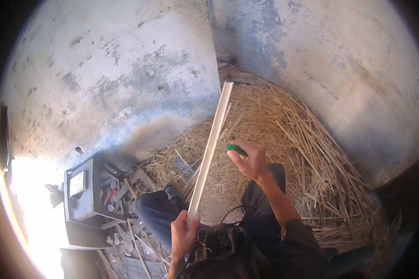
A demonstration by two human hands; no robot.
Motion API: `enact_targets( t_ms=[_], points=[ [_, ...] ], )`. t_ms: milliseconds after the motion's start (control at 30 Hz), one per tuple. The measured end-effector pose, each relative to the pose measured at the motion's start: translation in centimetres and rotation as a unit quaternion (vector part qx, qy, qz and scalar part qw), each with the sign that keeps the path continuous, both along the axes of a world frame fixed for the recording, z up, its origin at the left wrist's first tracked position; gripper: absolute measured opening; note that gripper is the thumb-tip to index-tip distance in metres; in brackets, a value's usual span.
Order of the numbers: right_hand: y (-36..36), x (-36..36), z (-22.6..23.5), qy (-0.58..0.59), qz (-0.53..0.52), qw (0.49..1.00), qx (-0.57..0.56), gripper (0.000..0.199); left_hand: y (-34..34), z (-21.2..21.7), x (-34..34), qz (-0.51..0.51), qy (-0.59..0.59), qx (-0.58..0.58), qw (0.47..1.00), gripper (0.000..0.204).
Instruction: The person sits on the floor and uses a green utility knife to shave thin strips from a long piece of bamboo. They hold the bamboo vertically and repeatedly scrape the blade along its length to remove the outer layer, creating a pile of shavings on the floor.
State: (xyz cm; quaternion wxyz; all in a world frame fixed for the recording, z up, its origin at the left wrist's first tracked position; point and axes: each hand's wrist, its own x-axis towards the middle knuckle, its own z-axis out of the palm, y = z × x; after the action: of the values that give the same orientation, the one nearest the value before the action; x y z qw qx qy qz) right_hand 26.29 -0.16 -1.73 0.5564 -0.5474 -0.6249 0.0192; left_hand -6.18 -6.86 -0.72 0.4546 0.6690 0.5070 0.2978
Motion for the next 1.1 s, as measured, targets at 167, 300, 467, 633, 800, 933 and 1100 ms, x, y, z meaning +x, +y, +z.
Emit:
enact_targets(
  t_ms=[167,300,467,633,800,933,1100],
  points=[
    [-0.8,-3.5,-0.1,0.232,0.133,0.954,-0.135,0.027,1.0,0.3,0.2,-0.004,-0.002,-0.003,1.000,0.031],
    [-0.5,-5.1,-0.8,0.333,0.180,0.913,-0.150,0.023,1.5,0.2,0.4,-0.030,0.030,0.018,0.999,0.032],
    [-0.9,-6.5,0.5,0.374,0.186,0.896,-0.152,0.024,2.2,0.4,1.5,-0.017,0.033,0.140,0.989,0.040],
    [-0.9,-7.4,0.5,0.389,0.195,0.885,-0.165,0.025,3.3,1.4,3.4,0.001,0.021,0.165,0.986,0.033],
    [-1.9,-6.0,0.0,0.275,0.229,0.925,-0.126,0.027,3.6,3.0,3.6,-0.009,0.000,0.099,0.995,0.022],
    [-2.7,-6.5,0.7,0.099,0.186,0.977,-0.035,0.042,4.0,3.8,3.3,-0.032,-0.040,0.053,0.997,0.023],
    [-2.7,-6.6,0.7,-0.009,0.175,0.984,-0.029,0.045,4.1,2.8,3.2,-0.046,-0.064,0.057,0.995,0.022]
  ],
)
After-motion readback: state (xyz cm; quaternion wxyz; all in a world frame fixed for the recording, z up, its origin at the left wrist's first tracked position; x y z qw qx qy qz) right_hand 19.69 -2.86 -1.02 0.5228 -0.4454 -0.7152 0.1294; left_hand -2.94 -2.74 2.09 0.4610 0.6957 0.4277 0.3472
